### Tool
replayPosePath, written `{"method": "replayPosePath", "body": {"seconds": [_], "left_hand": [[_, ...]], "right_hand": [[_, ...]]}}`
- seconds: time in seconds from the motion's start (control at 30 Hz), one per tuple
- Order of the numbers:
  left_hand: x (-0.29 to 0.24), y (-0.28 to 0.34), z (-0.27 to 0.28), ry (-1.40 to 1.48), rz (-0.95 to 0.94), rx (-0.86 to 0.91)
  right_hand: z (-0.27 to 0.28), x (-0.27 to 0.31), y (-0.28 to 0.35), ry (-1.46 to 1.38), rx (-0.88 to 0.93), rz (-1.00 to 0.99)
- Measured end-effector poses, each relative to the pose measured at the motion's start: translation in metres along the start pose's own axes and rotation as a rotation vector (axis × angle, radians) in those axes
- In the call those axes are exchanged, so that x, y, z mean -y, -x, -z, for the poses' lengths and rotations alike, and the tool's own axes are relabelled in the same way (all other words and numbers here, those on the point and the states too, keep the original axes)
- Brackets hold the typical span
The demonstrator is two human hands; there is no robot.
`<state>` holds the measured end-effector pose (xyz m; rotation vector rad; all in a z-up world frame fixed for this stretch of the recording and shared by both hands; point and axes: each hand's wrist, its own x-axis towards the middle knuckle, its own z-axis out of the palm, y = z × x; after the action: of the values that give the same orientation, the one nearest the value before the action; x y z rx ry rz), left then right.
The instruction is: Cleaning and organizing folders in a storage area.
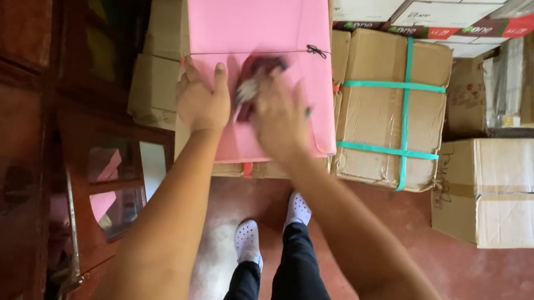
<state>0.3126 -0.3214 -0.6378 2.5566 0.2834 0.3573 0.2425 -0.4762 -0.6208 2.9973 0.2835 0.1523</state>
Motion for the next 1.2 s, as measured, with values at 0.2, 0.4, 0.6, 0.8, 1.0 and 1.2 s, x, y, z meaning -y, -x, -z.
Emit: {"method": "replayPosePath", "body": {"seconds": [0.2, 0.4, 0.6, 0.8, 1.0, 1.2], "left_hand": [[-0.008, 0.001, 0.001, -0.068, -0.069, -0.121], [-0.050, 0.018, 0.050, -0.092, -0.610, 0.358], [-0.045, -0.004, -0.016, -0.170, -0.448, 0.258], [-0.058, -0.005, -0.022, -0.148, -0.481, -0.054], [-0.073, -0.007, 0.001, -0.167, -0.489, -0.043], [-0.058, -0.006, -0.022, -0.220, -0.478, -0.012]], "right_hand": [[-0.020, 0.007, 0.034, -0.327, -0.059, 0.066], [0.031, -0.063, 0.045, -0.377, -0.383, -0.261], [0.048, -0.046, 0.059, -0.409, -0.151, -0.041], [0.036, -0.082, 0.006, -0.311, -0.039, 0.046], [0.002, -0.132, -0.138, -0.323, -0.108, -0.138], [0.056, -0.077, -0.251, -0.139, 0.236, -0.095]]}}
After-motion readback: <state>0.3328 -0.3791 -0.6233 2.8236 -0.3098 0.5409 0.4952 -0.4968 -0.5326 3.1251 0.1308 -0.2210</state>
